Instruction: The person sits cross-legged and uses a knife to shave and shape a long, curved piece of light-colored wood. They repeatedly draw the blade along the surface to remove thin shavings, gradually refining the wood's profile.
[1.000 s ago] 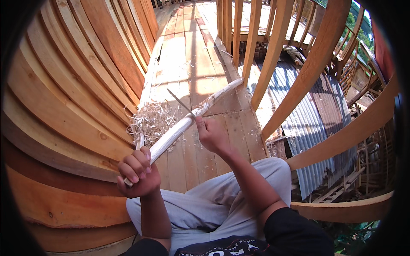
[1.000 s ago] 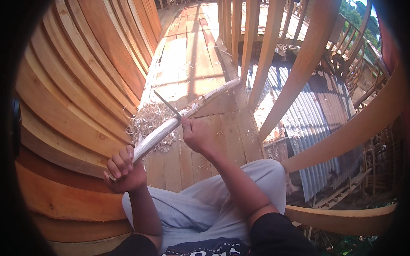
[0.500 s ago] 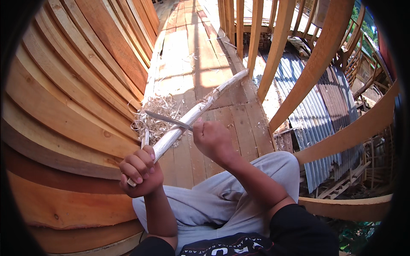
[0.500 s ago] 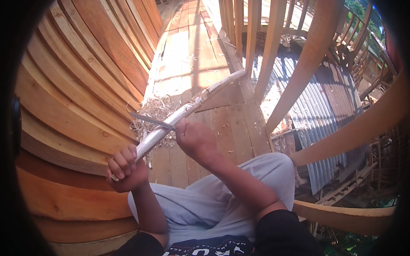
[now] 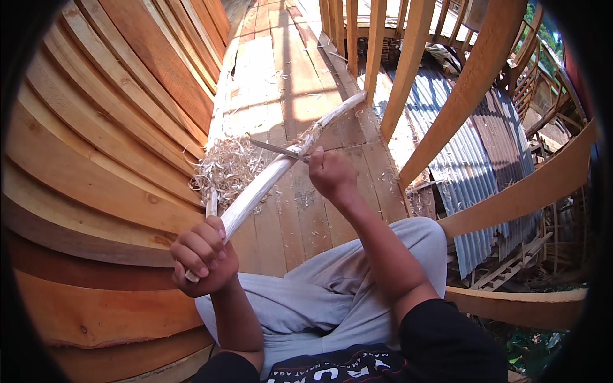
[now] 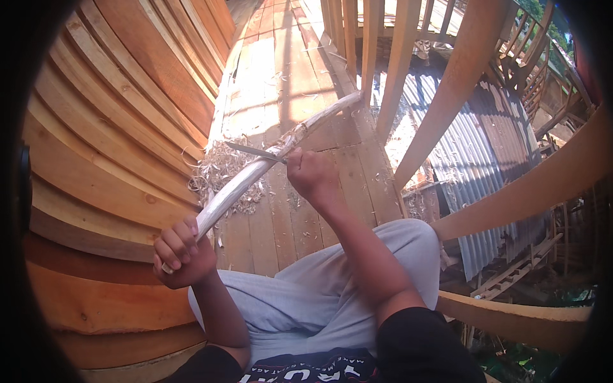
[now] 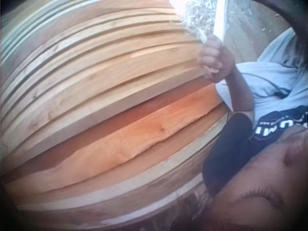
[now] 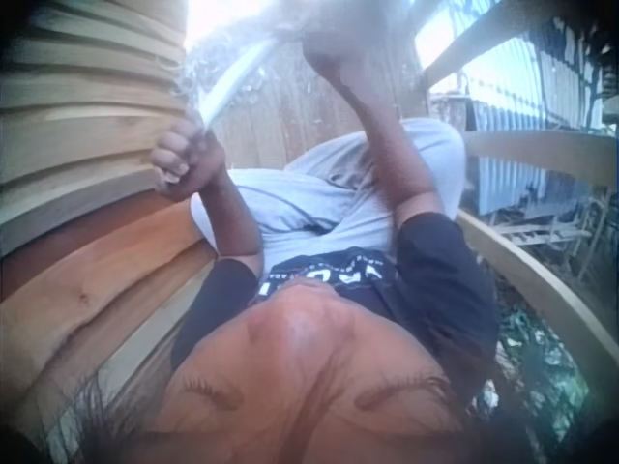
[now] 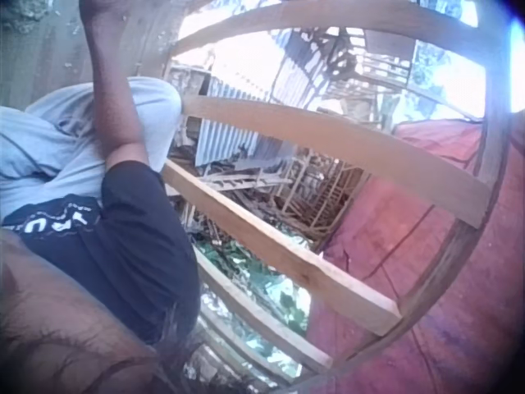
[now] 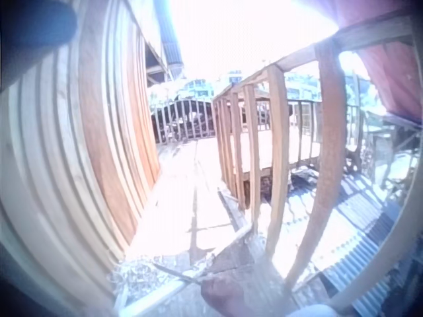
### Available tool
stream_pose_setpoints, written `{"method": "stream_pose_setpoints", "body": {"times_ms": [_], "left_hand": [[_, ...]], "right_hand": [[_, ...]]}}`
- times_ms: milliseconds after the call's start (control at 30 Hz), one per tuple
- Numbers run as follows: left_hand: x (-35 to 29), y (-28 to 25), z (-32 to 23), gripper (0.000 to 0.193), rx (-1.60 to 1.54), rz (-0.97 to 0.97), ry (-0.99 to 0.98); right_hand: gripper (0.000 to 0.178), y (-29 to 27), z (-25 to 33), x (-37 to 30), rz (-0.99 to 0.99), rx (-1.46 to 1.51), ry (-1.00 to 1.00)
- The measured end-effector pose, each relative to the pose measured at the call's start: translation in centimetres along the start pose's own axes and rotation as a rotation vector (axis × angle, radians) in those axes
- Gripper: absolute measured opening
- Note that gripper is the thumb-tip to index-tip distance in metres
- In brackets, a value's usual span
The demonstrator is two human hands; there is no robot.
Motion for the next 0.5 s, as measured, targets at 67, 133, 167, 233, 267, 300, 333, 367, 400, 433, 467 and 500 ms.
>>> {"method": "stream_pose_setpoints", "body": {"times_ms": [67, 133, 167, 233, 267, 300, 333, 367, 400, 433, 467, 500], "left_hand": [[0.1, -0.4, 0.2, 0.031, -0.009, -0.008, 0.005], [0.0, -0.9, -0.5, 0.030, -0.009, 0.024, 0.004], [-0.1, -1.0, -0.3, 0.031, -0.005, 0.031, 0.006], [-0.1, -0.4, -0.3, 0.031, -0.002, 0.052, -0.014], [-0.1, 0.0, 0.0, 0.031, -0.011, 0.008, -0.018], [0.1, -0.2, 0.0, 0.030, -0.005, -0.036, -0.004], [0.2, -0.4, 0.1, 0.030, 0.000, -0.080, 0.010], [0.2, -0.6, 0.1, 0.030, -0.012, -0.053, 0.006], [0.0, -1.1, -0.1, 0.030, -0.017, -0.033, 0.002], [0.0, -1.3, -0.4, 0.030, -0.020, -0.013, 0.002], [-0.1, -1.3, -0.5, 0.030, -0.008, 0.000, 0.008], [-0.1, -0.7, -0.1, 0.030, -0.014, 0.018, 0.001]], "right_hand": [[0.057, 0.6, 0.9, -1.3, -0.057, -0.017, 0.048], [0.056, 0.3, 4.5, -3.8, 0.104, 0.015, -0.085], [0.056, 0.2, 5.2, -4.5, 0.182, 0.021, -0.140], [0.056, 0.7, 2.5, -2.5, 0.081, 0.016, -0.124], [0.056, 1.1, -0.9, 0.0, 0.034, 0.023, -0.115], [0.056, 0.2, -0.7, 1.3, -0.009, 0.036, -0.127], [0.056, 0.5, -0.1, 0.7, -0.035, 0.080, -0.071], [0.057, 1.1, 0.7, -0.6, 0.004, 0.066, -0.066], [0.057, 1.1, 2.5, -2.4, 0.051, 0.053, -0.063], [0.057, 0.7, 4.3, -4.0, 0.099, 0.041, -0.064], [0.058, 0.5, 6.0, -5.3, 0.237, 0.072, -0.182], [0.058, 0.7, 4.6, -4.2, 0.133, 0.073, -0.102]]}}
Point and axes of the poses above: each hand's wrist, its own x-axis towards the middle knuckle, its own y-axis out of the palm, z = x × y, the point moved 3 cm from there along x, towards the middle knuckle, and after that the axes turned 1 degree about -x, right-handed, at the moved point
